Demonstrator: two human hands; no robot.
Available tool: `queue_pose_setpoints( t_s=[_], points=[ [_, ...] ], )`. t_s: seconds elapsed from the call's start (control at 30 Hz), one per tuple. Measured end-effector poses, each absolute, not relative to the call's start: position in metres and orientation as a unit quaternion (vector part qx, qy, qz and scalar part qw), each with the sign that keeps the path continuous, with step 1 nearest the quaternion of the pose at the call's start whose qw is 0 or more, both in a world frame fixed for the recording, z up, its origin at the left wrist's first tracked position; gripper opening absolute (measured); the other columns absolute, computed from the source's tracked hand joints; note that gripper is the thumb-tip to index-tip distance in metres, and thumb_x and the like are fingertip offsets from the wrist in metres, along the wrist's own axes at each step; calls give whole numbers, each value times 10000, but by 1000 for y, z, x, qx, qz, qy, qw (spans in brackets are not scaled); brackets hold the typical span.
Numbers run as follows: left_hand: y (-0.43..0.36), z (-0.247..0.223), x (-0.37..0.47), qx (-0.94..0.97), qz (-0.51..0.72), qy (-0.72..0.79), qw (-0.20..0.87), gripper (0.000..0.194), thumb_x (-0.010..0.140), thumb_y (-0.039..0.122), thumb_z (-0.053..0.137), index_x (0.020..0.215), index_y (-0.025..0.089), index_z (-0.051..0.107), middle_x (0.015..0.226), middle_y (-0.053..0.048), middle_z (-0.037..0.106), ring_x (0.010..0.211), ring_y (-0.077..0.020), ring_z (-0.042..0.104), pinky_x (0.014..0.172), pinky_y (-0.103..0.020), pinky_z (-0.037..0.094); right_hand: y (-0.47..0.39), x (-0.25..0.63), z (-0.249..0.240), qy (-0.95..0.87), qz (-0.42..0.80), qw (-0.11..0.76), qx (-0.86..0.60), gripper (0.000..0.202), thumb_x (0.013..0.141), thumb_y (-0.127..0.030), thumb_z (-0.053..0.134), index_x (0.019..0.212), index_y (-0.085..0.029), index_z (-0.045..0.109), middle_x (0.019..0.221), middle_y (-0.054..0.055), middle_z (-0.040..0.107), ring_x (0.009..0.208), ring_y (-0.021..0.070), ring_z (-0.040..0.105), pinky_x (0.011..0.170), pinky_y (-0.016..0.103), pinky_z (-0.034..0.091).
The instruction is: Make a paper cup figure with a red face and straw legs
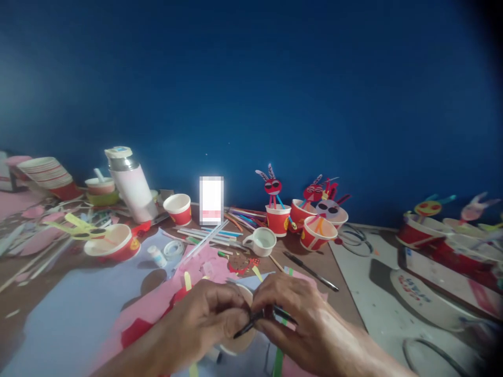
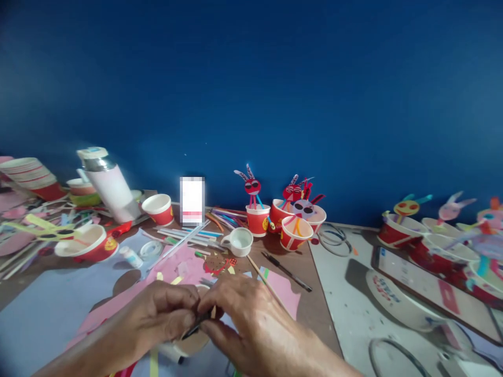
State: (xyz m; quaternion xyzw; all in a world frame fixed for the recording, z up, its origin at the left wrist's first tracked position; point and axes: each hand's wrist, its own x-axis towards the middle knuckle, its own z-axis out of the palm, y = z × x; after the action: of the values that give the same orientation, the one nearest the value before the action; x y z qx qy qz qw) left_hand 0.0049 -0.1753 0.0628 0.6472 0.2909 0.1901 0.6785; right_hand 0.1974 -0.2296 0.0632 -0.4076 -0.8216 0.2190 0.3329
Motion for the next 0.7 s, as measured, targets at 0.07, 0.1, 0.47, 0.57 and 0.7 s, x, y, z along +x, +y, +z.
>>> queue_pose_setpoints(
  t_s=[0.07, 0.1, 0.47, 0.57, 0.7],
  points=[
    [-179, 67, 1, 654, 193, 304, 666, 145, 798, 239, 620, 691, 169, 687, 669, 7, 522, 613, -123, 432, 549, -217, 336, -230, 198, 65, -813, 239, 341, -408, 183, 837, -127, 627, 999, -196, 577, 909, -5, 666, 834, 115, 604, 754, 237, 447],
    [-180, 70, -1, 661, 198, 317, 651, 126, 783, 245, 635, 695, 175, 692, 682, 0, 550, 626, -132, 460, 563, -220, 362, -229, 200, 67, -811, 249, 342, -403, 207, 837, -143, 635, 1027, -201, 579, 932, -4, 670, 855, 115, 609, 767, 232, 451],
    [-150, 69, -31, 562, 342, 358, 662, 284, 750, 314, 712, 1010, 211, 662, 768, -41, 682, 611, -153, 615, 573, -241, 486, -171, 296, 26, -665, 52, -25, -744, 138, 736, -141, 568, 801, -156, 690, 813, 108, 689, 766, 277, 649, 560, 290, 368],
    [-144, 69, -34, 545, 348, 359, 673, 272, 745, 310, 727, 988, 208, 658, 788, -32, 687, 617, -150, 628, 588, -247, 505, -167, 302, 12, -674, 64, -48, -735, 112, 694, -118, 574, 726, -148, 677, 769, 105, 690, 763, 274, 651, 549, 277, 345],
    [-141, 70, -28, 489, 398, 354, 691, 213, 711, 302, 765, 775, 191, 594, 738, 15, 650, 547, -108, 591, 515, -222, 484, -176, 310, 30, -693, 72, -41, -716, 169, 751, -99, 493, 675, -155, 634, 720, 83, 685, 696, 224, 649, 550, 272, 358]
  ],
)
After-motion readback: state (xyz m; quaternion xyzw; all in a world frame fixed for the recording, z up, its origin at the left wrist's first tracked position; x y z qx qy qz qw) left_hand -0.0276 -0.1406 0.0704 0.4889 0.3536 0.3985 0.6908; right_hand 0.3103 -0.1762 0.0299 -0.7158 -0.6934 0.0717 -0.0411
